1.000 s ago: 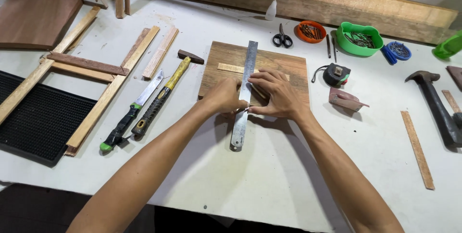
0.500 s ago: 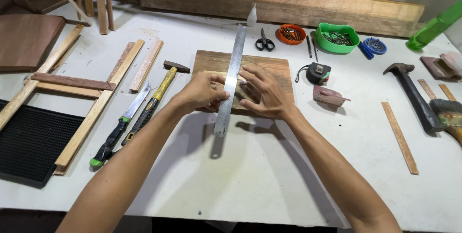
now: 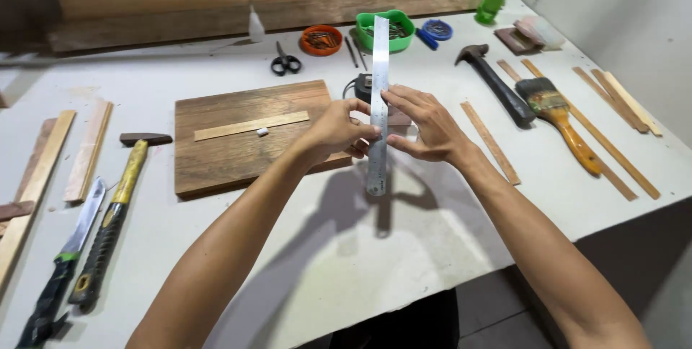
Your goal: The person measures a wooden board with a tape measure and a steel ruler, marks it with a pencil, and positions thin wood strips across the board. They take nails from bowls and hammer the strips onto the board, arranging the strips one at a time.
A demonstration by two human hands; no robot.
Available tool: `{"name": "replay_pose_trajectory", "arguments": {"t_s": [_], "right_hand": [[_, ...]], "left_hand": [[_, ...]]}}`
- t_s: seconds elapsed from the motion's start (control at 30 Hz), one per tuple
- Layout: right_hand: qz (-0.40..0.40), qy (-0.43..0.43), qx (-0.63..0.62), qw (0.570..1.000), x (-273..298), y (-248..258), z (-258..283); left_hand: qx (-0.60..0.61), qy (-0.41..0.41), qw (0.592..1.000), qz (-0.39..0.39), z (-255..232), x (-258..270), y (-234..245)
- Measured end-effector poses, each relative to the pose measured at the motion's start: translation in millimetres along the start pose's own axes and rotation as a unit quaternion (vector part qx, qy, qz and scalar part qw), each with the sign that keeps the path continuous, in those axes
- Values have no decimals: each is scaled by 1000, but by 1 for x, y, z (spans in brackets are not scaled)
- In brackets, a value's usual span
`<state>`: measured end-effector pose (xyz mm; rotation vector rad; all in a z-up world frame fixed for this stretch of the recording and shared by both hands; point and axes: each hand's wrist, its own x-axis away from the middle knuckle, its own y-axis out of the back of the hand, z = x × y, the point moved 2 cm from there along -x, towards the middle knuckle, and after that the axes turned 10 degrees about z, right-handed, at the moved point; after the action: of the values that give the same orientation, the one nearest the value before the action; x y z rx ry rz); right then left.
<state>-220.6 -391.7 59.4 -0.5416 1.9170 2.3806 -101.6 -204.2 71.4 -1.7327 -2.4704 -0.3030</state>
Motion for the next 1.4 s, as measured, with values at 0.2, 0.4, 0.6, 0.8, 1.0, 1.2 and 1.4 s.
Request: {"name": "replay_pose_trajectory", "arguments": {"t_s": [0.2, 0.4, 0.6, 0.8, 1.0, 1.2, 1.4], "right_hand": [[20, -36, -12, 999, 54, 28, -40], [88, -105, 4, 991, 72, 6, -92], [105, -138, 12, 985, 77, -18, -106], [124, -167, -5, 978, 76, -19, -100], [136, -179, 25, 974, 77, -22, -100], [140, -185, 28, 972, 79, -16, -90], [99, -137, 29, 985, 86, -19, -106]], "left_hand": [[18, -24, 999, 41, -15, -69, -56], [85, -9, 996, 31, 11, -127, -88], [3, 42, 999, -14, 26, -147, -101], [-120, 63, 990, -39, 23, -145, -105], [-329, -5, 937, -112, 0, -127, -116], [-532, -103, 833, -113, 37, -135, -130], [-623, -275, 716, -156, 51, -112, -107]]}}
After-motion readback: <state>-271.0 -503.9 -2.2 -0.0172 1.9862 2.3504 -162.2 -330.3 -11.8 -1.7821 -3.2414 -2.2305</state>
